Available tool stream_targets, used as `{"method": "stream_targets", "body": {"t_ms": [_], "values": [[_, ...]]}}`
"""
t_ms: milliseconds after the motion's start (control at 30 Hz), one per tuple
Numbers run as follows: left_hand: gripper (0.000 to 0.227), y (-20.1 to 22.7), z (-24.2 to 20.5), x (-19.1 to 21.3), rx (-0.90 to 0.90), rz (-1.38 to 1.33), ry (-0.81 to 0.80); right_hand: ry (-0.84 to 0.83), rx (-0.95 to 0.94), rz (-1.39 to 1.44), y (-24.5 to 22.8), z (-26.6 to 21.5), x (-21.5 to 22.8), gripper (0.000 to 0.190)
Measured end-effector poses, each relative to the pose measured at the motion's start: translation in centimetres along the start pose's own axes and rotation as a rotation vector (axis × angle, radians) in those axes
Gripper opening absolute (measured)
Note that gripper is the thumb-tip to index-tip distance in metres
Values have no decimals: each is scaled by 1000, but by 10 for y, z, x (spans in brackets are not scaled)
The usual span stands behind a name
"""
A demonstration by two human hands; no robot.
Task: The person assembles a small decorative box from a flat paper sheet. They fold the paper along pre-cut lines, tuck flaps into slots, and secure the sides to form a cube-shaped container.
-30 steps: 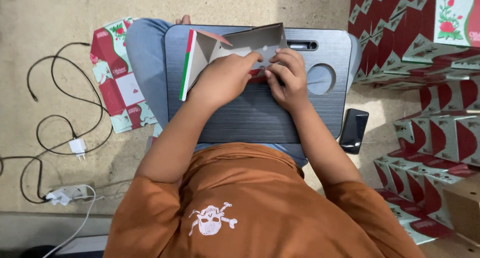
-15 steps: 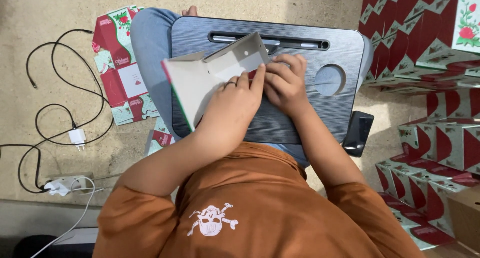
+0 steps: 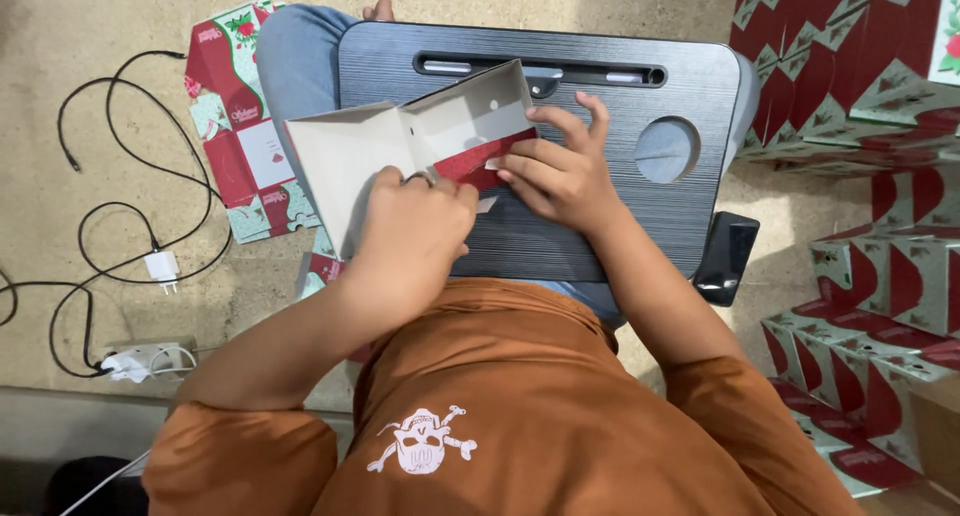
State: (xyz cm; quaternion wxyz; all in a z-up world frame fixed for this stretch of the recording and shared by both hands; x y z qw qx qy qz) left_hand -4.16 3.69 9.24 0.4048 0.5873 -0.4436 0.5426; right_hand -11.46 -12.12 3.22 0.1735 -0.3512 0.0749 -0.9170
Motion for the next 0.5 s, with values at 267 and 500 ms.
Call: {"method": "stream_targets", "body": {"t_ms": [267,500], "values": [[14,-10,25,5,13,263,-39,-359,40,-67,-6,35,13,17],[18,-27,40,11,49,311,134,-381,36,-100,12,46,15,11]]}}
Point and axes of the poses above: each hand's wrist, its own z-axis towards the middle knuckle, its own x-axis out of the back of the hand, y = z × x, the point moved 5 cm from there along z, towards the middle knuckle, and after that the axes turned 1 degree about -x, right-handed, at the moved point
